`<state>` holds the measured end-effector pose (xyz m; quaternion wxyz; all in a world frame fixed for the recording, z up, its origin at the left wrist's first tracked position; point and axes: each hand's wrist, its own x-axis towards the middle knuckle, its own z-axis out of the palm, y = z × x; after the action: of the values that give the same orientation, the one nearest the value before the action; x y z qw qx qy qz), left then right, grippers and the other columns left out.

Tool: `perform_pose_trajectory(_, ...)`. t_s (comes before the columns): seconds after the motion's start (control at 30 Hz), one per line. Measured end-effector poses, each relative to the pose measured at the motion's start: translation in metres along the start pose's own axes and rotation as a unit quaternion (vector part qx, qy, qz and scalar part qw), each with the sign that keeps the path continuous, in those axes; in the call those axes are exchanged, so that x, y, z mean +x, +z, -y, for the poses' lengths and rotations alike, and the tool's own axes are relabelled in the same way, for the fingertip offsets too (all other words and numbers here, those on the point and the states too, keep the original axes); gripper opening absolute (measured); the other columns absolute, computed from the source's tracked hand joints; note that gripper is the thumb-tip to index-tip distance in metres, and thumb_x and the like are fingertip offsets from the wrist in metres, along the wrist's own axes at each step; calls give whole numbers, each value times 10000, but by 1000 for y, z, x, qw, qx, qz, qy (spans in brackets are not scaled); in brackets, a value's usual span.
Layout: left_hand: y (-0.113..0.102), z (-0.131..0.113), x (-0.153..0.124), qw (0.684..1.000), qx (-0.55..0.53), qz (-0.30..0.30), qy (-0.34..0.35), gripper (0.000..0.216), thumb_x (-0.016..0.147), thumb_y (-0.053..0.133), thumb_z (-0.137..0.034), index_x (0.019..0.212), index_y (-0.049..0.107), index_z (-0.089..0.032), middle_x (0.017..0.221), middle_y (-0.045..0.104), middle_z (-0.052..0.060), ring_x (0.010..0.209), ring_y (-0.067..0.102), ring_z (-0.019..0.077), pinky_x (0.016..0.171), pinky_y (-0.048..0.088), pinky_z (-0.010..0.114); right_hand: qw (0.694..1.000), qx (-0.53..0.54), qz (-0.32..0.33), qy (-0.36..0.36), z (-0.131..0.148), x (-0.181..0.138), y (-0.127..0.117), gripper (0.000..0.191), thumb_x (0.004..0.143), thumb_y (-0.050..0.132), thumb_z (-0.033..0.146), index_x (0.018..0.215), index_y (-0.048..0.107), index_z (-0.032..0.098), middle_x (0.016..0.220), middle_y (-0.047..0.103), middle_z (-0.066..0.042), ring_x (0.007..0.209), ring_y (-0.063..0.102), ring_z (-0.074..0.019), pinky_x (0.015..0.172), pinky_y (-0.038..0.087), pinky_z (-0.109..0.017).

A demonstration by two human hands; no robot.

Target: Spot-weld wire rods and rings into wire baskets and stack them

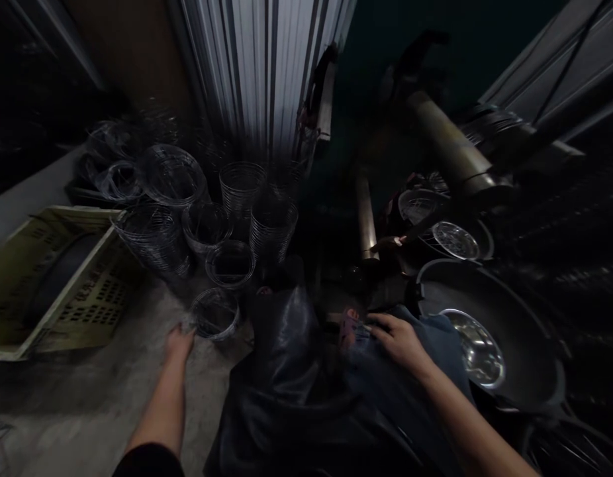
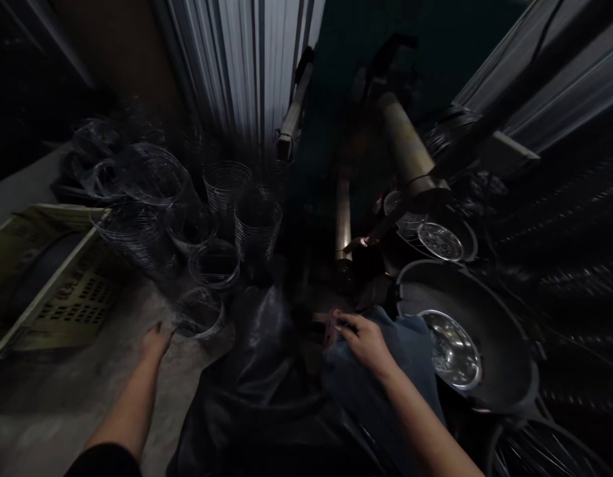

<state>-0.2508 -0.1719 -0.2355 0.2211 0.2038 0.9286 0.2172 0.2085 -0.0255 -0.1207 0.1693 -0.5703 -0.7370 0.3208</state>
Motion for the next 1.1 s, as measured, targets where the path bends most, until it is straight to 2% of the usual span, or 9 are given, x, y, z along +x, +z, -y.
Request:
perform_pose_trajectory(0.1, 41, -31, 45, 999, -25, 31, -6, 376, 862, 579, -356, 1176, 545, -151, 1180, 565, 104, 1029, 572, 223, 861, 502, 438, 999, -6, -12, 50, -6, -3, -9, 362, 672, 562, 438, 849, 746, 182, 937, 745, -103, 932, 682, -285, 883, 521, -403)
perform_pose_trajectory(0.23, 83, -65, 88, 996, -71, 28, -34, 396, 860, 578, -379, 1186, 537, -159, 1151, 575, 98, 1006, 583, 219, 844, 506, 424, 994, -4, -11, 107, -12, -6, -10, 390, 643, 564, 461, 842, 745, 179, 949, 744, -108, 948, 680, -300, 892, 518, -408)
perform_pose_trajectory(0.37, 110, -69, 102, 991, -114, 10, -68, 378, 865, 571, -380, 1171, 542, -159, 1119, 583, 91, 960, 595, 204, 799, 521, 393, 992, -6, 18, 128, -10, -5, 0, 405, 641, 537, 438, 856, 745, 164, 961, 740, -118, 951, 677, -304, 903, 507, -418)
perform_pose_trajectory(0.5, 120, -71, 108, 987, -131, -20, -91, 381, 862, 576, -373, 1180, 539, -166, 1135, 575, 92, 977, 590, 210, 802, 520, 395, 990, -10, 46, 131, -7, 0, 10, 422, 654, 514, 432, 870, 745, 152, 990, 732, -133, 971, 668, -307, 926, 486, -427)
perform_pose_trajectory(0.63, 105, -80, 121, 982, -128, -79, -114, 476, 854, 578, -395, 1267, 482, -177, 1272, 504, 121, 1107, 534, 260, 901, 476, 476, 989, -8, 62, 131, -6, 6, 13, 388, 659, 504, 423, 853, 745, 190, 941, 744, -108, 954, 674, -297, 923, 483, -419)
perform_pose_trajectory(0.83, 52, -103, 158, 975, -164, -134, -63, 654, 827, 599, -440, 1382, 364, -185, 1399, 405, 155, 1247, 435, 313, 994, 397, 543, 989, -25, 70, 130, -13, 14, 21, 446, 637, 494, 470, 841, 759, 175, 947, 743, -117, 930, 687, -297, 884, 515, -388)
perform_pose_trajectory(1.0, 15, -126, 192, 961, -217, -171, -13, 858, 691, 734, -411, 1383, 354, -75, 1349, 448, 231, 1277, 415, 351, 1053, 359, 491, 986, -58, 78, 135, -18, 19, 28, 475, 595, 484, 464, 830, 770, 166, 969, 736, -116, 957, 684, -305, 897, 518, -379)
perform_pose_trajectory(1.1, -3, -140, 208, 945, -248, -213, 17, 912, 647, 757, -417, 1374, 349, -48, 1377, 411, 254, 1322, 354, 365, 1096, 307, 465, 984, -66, 97, 136, -13, 24, 29, 452, 597, 508, 491, 806, 773, 189, 962, 737, -106, 956, 686, -309, 890, 524, -372)
